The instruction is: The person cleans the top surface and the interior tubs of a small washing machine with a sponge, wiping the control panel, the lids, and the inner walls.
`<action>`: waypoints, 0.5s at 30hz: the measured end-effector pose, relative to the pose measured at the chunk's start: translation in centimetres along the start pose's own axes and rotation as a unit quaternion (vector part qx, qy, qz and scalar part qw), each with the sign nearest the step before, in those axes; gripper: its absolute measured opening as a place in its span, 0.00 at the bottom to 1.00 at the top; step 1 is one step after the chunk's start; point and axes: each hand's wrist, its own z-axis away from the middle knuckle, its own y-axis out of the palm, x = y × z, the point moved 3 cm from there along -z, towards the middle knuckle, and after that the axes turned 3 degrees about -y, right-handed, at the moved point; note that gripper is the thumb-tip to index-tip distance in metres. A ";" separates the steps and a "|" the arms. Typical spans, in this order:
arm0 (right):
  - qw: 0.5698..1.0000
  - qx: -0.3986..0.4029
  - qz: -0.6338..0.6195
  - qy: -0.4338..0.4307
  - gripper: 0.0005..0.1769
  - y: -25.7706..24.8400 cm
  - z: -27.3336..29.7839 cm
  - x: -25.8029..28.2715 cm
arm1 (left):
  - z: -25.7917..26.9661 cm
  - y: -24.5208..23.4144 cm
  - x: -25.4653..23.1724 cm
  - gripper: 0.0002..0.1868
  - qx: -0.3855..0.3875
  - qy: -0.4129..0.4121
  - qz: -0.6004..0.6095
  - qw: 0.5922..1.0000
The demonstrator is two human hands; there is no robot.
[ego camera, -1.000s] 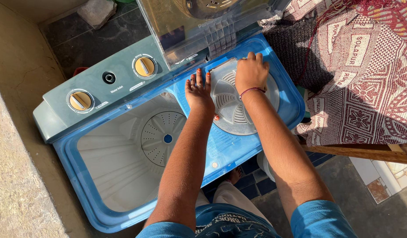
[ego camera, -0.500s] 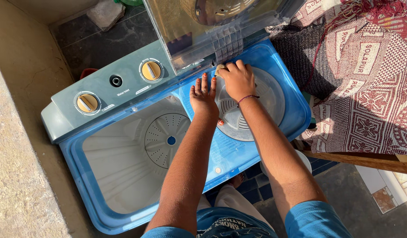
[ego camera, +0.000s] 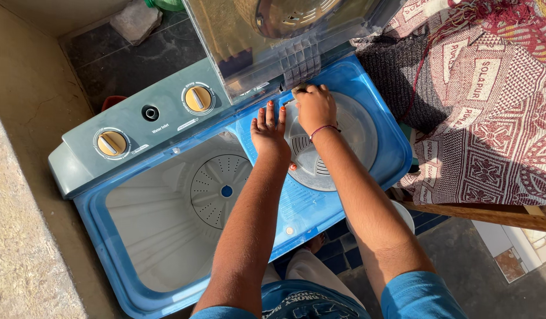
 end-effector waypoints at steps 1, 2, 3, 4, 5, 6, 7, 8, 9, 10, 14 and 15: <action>1.000 0.000 0.003 0.001 0.17 0.2 0.2 0.8 | 0.2 -0.3 -0.1 0.71 0.032 0.000 0.001 0.999; 0.999 0.020 0.008 -0.031 0.15 0.6 0.3 1.9 | 0.5 -0.6 -0.1 0.77 0.063 0.000 0.002 0.998; 0.997 0.041 0.014 -0.064 0.14 0.7 0.4 2.6 | 0.8 -1.2 -0.2 0.77 0.061 0.001 0.002 0.998; 0.997 0.040 0.015 -0.062 0.14 0.5 0.5 2.7 | 1.1 -1.6 -0.1 0.81 0.076 -0.008 0.000 0.997; 0.996 0.038 0.012 -0.078 0.15 0.1 0.6 2.8 | 1.3 -2.0 -0.2 0.85 0.091 -0.018 -0.003 0.996; 0.995 0.038 0.007 -0.093 0.17 -0.2 0.8 2.9 | 1.5 -2.3 -0.2 0.85 0.091 -0.017 -0.005 0.996; 0.995 0.037 0.007 -0.091 0.17 -0.6 1.0 2.8 | 1.7 -2.5 -0.3 0.87 0.091 -0.021 -0.004 0.996; 0.995 0.046 0.026 -0.090 0.17 -0.9 1.2 2.5 | 1.8 -2.7 -0.5 0.89 0.091 -0.024 -0.002 0.996; 0.994 0.056 0.046 -0.088 0.17 -1.2 1.4 2.2 | 1.9 -2.8 -0.6 0.89 0.091 -0.022 -0.004 0.996; 0.994 0.056 0.045 -0.087 0.17 -1.4 1.5 2.0 | 1.9 -2.8 -0.6 0.90 0.090 -0.028 0.003 0.996; 0.997 0.049 0.059 -0.013 0.23 -1.7 1.8 0.0 | 1.9 -2.7 -0.6 0.93 0.085 -0.027 0.011 0.996; 0.997 0.041 0.060 0.011 0.23 -1.7 1.9 -0.5 | 1.9 -2.6 -0.4 0.93 0.085 -0.029 0.009 0.996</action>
